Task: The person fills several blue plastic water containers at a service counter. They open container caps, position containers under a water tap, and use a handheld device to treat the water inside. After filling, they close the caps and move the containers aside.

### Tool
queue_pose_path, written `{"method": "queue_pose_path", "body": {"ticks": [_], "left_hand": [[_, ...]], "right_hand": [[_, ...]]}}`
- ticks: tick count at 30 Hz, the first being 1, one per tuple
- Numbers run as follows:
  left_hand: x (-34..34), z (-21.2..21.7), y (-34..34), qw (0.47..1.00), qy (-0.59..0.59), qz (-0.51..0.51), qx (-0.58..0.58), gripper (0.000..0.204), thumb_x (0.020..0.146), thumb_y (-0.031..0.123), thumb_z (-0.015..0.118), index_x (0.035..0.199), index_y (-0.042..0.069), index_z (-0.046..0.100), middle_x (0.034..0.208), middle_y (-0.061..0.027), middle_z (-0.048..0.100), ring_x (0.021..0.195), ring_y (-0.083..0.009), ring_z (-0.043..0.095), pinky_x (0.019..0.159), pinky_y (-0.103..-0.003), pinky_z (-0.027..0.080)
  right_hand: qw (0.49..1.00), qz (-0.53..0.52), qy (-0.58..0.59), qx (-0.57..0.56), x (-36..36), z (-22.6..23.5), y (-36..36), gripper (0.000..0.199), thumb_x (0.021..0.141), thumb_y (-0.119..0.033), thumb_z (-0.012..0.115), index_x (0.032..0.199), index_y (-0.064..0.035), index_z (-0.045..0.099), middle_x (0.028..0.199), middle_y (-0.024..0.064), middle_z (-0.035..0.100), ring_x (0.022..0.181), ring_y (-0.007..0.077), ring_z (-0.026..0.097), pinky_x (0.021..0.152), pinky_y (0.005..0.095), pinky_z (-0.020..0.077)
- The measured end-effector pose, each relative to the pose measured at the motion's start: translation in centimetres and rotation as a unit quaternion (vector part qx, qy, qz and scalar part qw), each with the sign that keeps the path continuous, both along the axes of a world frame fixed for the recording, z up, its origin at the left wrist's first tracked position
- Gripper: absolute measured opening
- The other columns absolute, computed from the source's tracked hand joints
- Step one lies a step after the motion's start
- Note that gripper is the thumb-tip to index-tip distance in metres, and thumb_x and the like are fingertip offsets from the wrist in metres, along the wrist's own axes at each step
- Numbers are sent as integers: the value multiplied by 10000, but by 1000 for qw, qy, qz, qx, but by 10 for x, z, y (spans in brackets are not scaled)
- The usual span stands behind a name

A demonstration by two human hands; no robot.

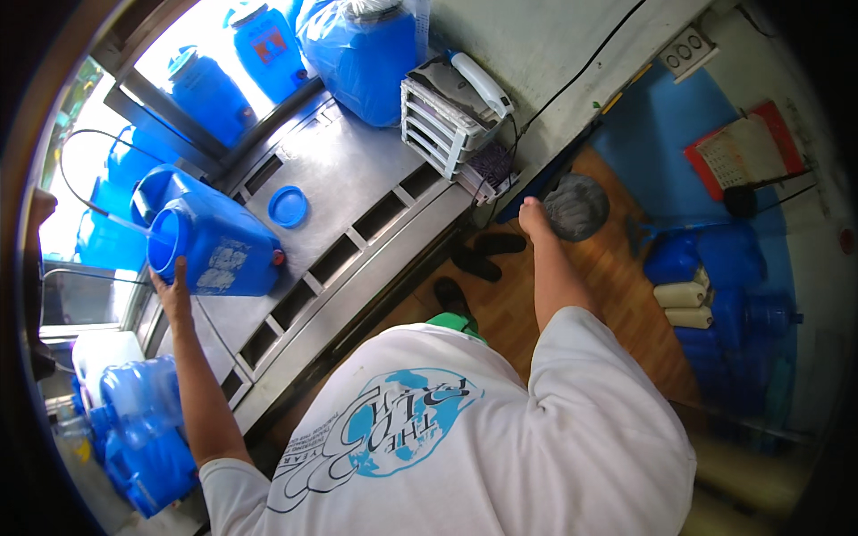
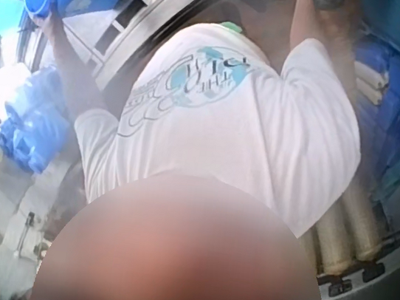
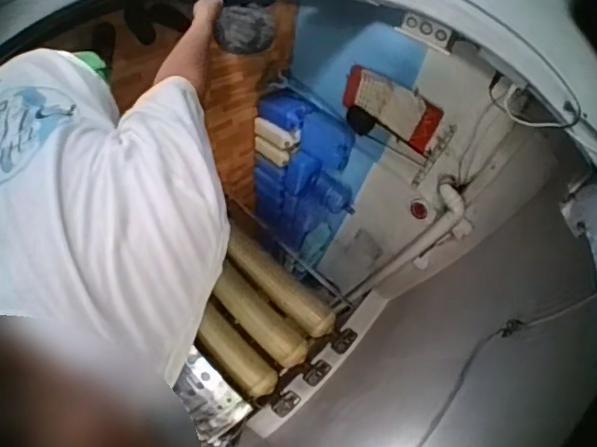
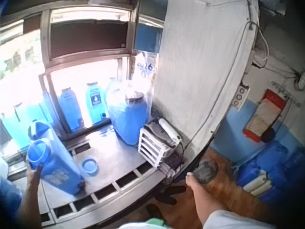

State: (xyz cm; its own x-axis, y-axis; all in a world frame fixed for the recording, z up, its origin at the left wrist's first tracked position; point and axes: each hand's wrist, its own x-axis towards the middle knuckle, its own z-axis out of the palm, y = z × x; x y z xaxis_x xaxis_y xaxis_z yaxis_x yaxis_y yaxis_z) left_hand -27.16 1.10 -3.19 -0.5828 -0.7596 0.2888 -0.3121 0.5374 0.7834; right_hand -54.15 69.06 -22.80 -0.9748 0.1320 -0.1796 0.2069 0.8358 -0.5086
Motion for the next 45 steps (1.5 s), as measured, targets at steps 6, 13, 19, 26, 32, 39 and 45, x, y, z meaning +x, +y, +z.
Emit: {"method": "queue_pose_path", "body": {"ticks": [6, 13, 19, 26, 32, 39, 45], "left_hand": [[17, 2, -4, 998, -40, 20, 51, 990, 793, 597, 723, 1521, 90, 283, 1437, -167, 442, 1293, -295, 458, 1084, -389, 344], [38, -3, -22, 991, -38, 29, 124, 886, 835, 602, 674, 1493, 115, 335, 1349, -148, 515, 1226, -278, 497, 1046, -380, 366], [26, 4, 4, 982, -17, 68, 173, 927, 834, 609, 669, 1519, 148, 247, 1430, -127, 431, 1270, -291, 472, 1076, -434, 364], [27, 11, 10, 977, -29, 112, 179, 917, 821, 629, 669, 1509, 175, 266, 1451, -123, 410, 1335, -310, 418, 1091, -483, 348], [30, 12, 7, 976, -35, 90, 197, 974, 798, 647, 680, 1528, 188, 227, 1484, -125, 374, 1354, -319, 398, 1102, -505, 336], [27, 12, 9, 975, -36, 103, 194, 935, 815, 638, 667, 1517, 193, 240, 1483, -132, 371, 1363, -328, 390, 1105, -509, 332], [32, 13, 9, 974, -45, 112, 192, 919, 810, 660, 654, 1498, 192, 263, 1463, -131, 387, 1349, -334, 397, 1096, -516, 340]], "right_hand": [[983, 53, 17, -175, -66, 6, -17, 263, 931, -99, 481, 1105, -25, 663, 1033, 164, 705, 957, 317, 669, 843, 361, 518], [818, 67, -418, -390, -73, 45, -23, 230, 867, -19, 475, 1045, -90, 602, 898, 58, 683, 782, 151, 649, 741, 308, 511], [845, 464, -267, 15, -96, -7, -23, 179, 861, -169, 527, 916, -87, 676, 800, 57, 695, 706, 148, 650, 648, 317, 514], [905, 248, -345, -30, -113, 34, -72, 531, 860, -560, 586, 885, -34, 653, 698, 75, 676, 552, 170, 624, 563, 314, 518], [877, 228, -424, -1, -115, 54, -75, 781, 777, -821, 497, 862, -58, 639, 716, 88, 659, 544, 173, 595, 503, 300, 457], [879, 333, -335, -59, -99, 44, -48, 885, 729, -866, 507, 867, -13, 702, 962, 180, 688, 927, 261, 640, 819, 370, 497], [883, 325, -295, -164, -107, 42, -60, 710, 780, -682, 658, 1027, -16, 673, 1049, 156, 670, 976, 212, 621, 858, 356, 497]]}}
